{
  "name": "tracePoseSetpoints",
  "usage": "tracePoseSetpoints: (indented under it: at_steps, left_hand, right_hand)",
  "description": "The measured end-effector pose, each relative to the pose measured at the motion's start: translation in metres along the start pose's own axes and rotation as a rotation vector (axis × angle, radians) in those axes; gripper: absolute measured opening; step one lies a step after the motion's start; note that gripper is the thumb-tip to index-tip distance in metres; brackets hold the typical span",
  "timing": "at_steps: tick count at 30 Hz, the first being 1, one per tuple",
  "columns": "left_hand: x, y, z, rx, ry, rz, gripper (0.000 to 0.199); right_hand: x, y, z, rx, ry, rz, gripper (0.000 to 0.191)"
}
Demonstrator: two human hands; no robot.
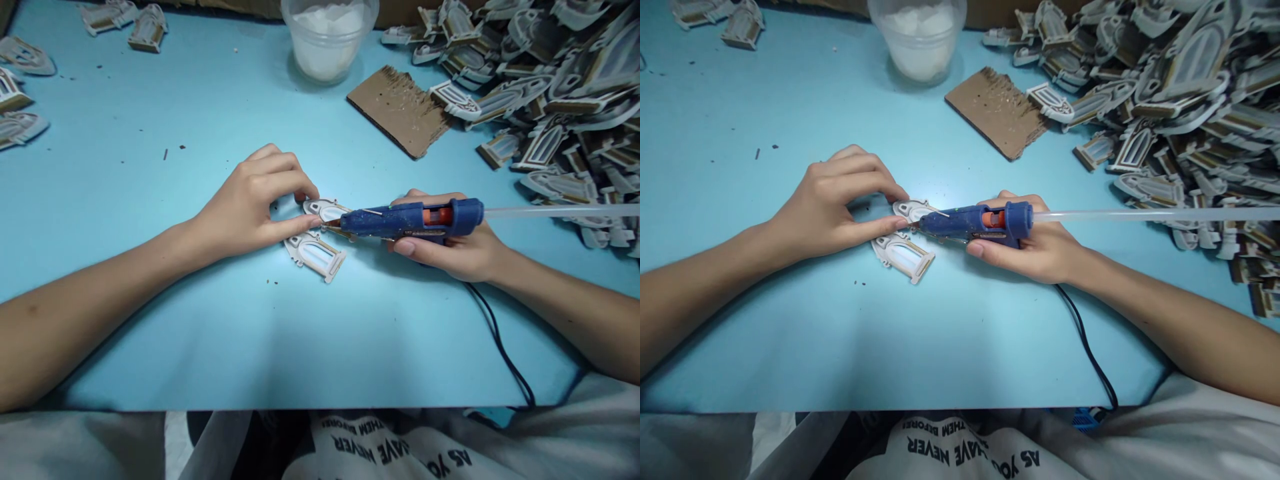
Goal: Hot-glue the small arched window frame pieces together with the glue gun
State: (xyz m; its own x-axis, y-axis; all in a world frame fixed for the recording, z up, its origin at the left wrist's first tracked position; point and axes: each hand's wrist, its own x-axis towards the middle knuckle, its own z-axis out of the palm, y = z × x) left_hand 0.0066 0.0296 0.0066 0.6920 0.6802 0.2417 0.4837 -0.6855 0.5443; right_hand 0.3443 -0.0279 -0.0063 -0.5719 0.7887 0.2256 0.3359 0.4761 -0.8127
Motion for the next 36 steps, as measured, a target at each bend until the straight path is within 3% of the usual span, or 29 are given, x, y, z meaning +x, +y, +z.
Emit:
tracePoseSetpoints:
  at_steps: [18, 36]
  left_hand:
    - [-0.002, -0.003, 0.001, 0.052, 0.028, 0.068, 0.039]
    - [-0.002, -0.003, 0.001, 0.073, 0.03, 0.079, 0.035]
  right_hand:
    - [0.004, -0.006, -0.002, -0.005, -0.037, -0.005, 0.018]
    - [-0.001, 0.002, 0.0, 0.041, -0.009, -0.016, 0.011]
